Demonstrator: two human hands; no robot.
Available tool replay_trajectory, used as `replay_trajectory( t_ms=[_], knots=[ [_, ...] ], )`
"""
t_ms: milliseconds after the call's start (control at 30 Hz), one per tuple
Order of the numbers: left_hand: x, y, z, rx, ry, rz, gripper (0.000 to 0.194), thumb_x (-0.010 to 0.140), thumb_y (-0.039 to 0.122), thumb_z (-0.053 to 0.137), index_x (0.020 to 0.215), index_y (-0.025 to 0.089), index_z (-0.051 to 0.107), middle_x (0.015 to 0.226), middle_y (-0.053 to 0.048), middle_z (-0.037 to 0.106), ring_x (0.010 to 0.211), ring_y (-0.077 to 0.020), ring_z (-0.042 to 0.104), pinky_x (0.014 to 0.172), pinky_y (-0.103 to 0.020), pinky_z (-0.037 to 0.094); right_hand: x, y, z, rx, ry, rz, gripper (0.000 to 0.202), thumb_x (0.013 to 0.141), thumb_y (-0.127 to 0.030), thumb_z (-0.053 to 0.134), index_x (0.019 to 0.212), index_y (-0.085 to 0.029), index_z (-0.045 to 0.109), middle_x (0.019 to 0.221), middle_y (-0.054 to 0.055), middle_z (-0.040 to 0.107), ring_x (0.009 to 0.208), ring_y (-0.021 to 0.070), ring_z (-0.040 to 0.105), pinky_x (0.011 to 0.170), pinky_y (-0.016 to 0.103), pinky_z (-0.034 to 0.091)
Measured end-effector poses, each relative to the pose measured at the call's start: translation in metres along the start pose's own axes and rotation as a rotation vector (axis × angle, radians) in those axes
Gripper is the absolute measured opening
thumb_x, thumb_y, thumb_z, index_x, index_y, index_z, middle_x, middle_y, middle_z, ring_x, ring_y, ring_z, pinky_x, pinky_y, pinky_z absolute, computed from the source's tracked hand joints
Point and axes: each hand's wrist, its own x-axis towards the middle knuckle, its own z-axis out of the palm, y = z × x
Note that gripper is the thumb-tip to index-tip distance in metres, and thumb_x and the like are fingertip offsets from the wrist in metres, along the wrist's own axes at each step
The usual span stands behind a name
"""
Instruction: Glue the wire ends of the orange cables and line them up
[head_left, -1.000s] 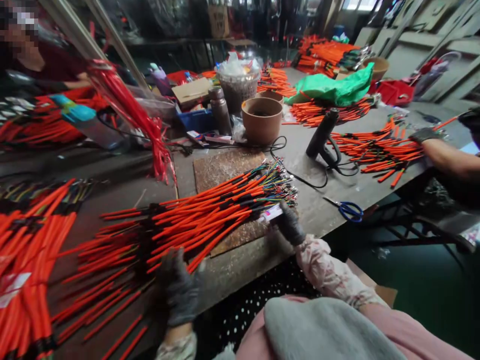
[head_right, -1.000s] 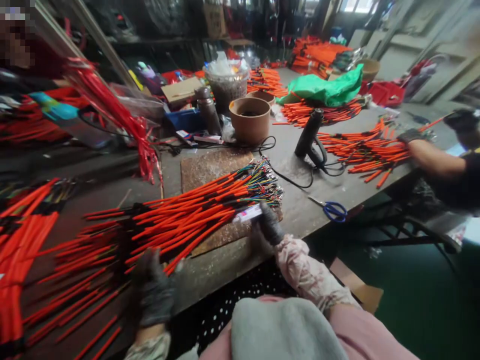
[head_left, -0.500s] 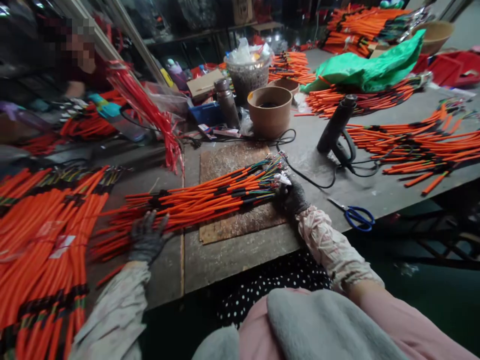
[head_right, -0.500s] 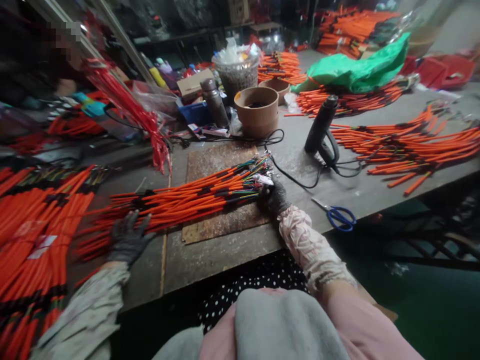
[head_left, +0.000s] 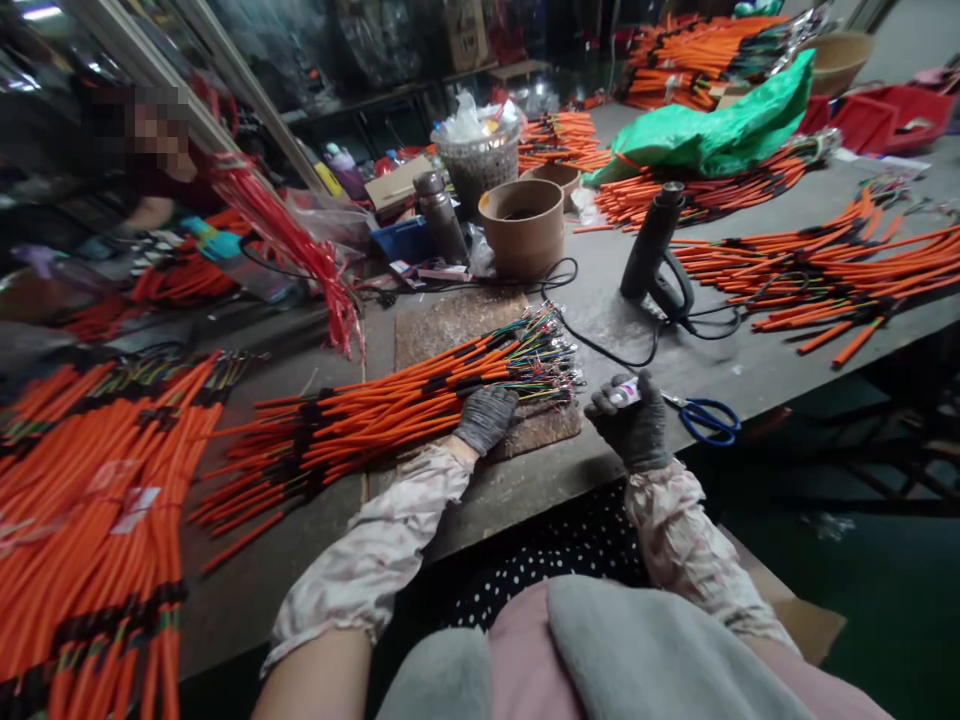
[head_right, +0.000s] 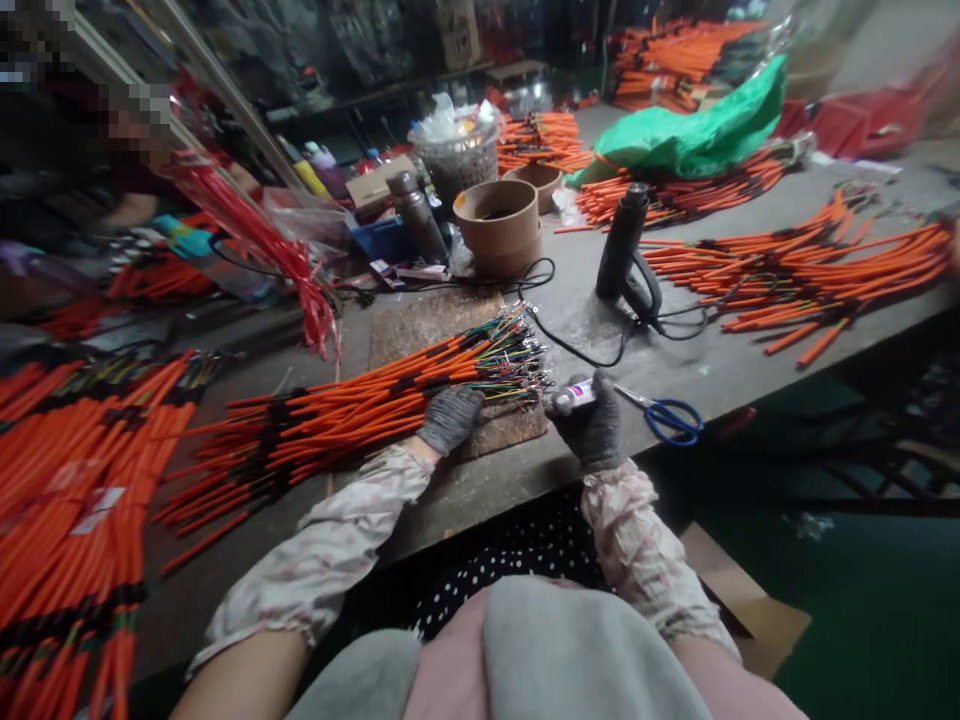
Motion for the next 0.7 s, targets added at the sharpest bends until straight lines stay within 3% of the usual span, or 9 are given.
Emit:
replay_trajectory(
  t_ms=[100,167,233,333,400,467,600,700],
  knots=[
    [0.015,0.008,-0.049,-0.059,0.153,-0.024,0.035,0.100,0.051,0.058,0.083,0.020,0.061,0.073,-0.004,0.061,0.064,-0.0167,0.057,0.063,-0.029,0.049,-0.010,-0.011,-0.004,-0.047,0.015,-0.129,0.034,0.092,-0.050,0.073,0.076,-0.021,0.065,0.063,-0.004,0.060,0.058,0.0131,0.061,0.066,0.030,0.060],
    [0.019,0.020,-0.083,-0.228,0.237,-0.106,0.047,0.105,0.059,0.044,0.082,0.021,0.057,0.066,-0.001,0.053,0.054,-0.0129,0.049,0.051,-0.025,0.040,-0.012,-0.005,0.002,-0.145,0.021,-0.242,0.035,0.088,-0.052,0.077,0.075,-0.021,0.069,0.069,-0.001,0.065,0.067,0.0153,0.065,0.071,0.031,0.061],
    [0.016,0.035,-0.107,-0.491,0.204,-0.236,0.054,0.097,0.070,0.055,0.077,0.021,0.055,0.060,0.003,0.045,0.046,-0.0094,0.040,0.043,-0.022,0.031,-0.012,0.011,0.018,-0.328,-0.049,-0.366,0.039,0.087,-0.057,0.078,0.074,-0.020,0.074,0.077,0.004,0.071,0.080,0.0193,0.070,0.080,0.033,0.061],
    [0.003,0.053,-0.115,-0.716,0.116,-0.364,0.059,0.078,0.074,0.078,0.073,0.019,0.056,0.058,0.005,0.045,0.045,-0.0067,0.039,0.042,-0.020,0.032,-0.011,0.049,0.054,-0.696,-0.274,-0.398,0.036,0.093,-0.055,0.075,0.088,-0.021,0.083,0.092,0.008,0.077,0.095,0.0239,0.072,0.089,0.035,0.059],
    [-0.010,0.054,-0.111,-0.693,0.126,-0.346,0.057,0.080,0.073,0.078,0.076,0.019,0.060,0.063,0.002,0.054,0.052,-0.0086,0.048,0.050,-0.021,0.043,-0.009,0.074,0.080,-0.879,-0.425,-0.416,0.026,0.097,-0.047,0.072,0.104,-0.025,0.084,0.097,0.007,0.079,0.097,0.0243,0.072,0.094,0.038,0.057],
    [-0.024,0.047,-0.107,-0.579,0.114,-0.260,0.054,0.085,0.074,0.071,0.084,0.020,0.067,0.075,-0.003,0.066,0.066,-0.0146,0.061,0.063,-0.026,0.055,-0.004,0.093,0.099,-0.949,-0.504,-0.558,0.024,0.097,-0.042,0.071,0.114,-0.030,0.083,0.101,0.006,0.080,0.099,0.0249,0.072,0.102,0.044,0.054],
    [-0.051,0.015,-0.120,-0.251,0.026,-0.132,0.055,0.084,0.078,0.066,0.085,0.023,0.074,0.094,-0.012,0.075,0.098,-0.0303,0.072,0.096,-0.046,0.060,0.006,0.106,0.115,-0.976,-0.554,-0.784,0.018,0.098,-0.037,0.069,0.106,-0.032,0.084,0.101,0.005,0.081,0.100,0.0265,0.072,0.105,0.047,0.052],
    [-0.060,0.006,-0.140,-0.183,-0.089,-0.138,0.053,0.078,0.076,0.073,0.080,0.024,0.076,0.087,-0.012,0.075,0.094,-0.0323,0.072,0.099,-0.052,0.058,0.005,0.103,0.120,-0.972,-0.698,-0.725,0.019,0.100,-0.034,0.067,0.096,-0.031,0.085,0.091,0.004,0.079,0.090,0.0238,0.071,0.098,0.043,0.054]
  ],
)
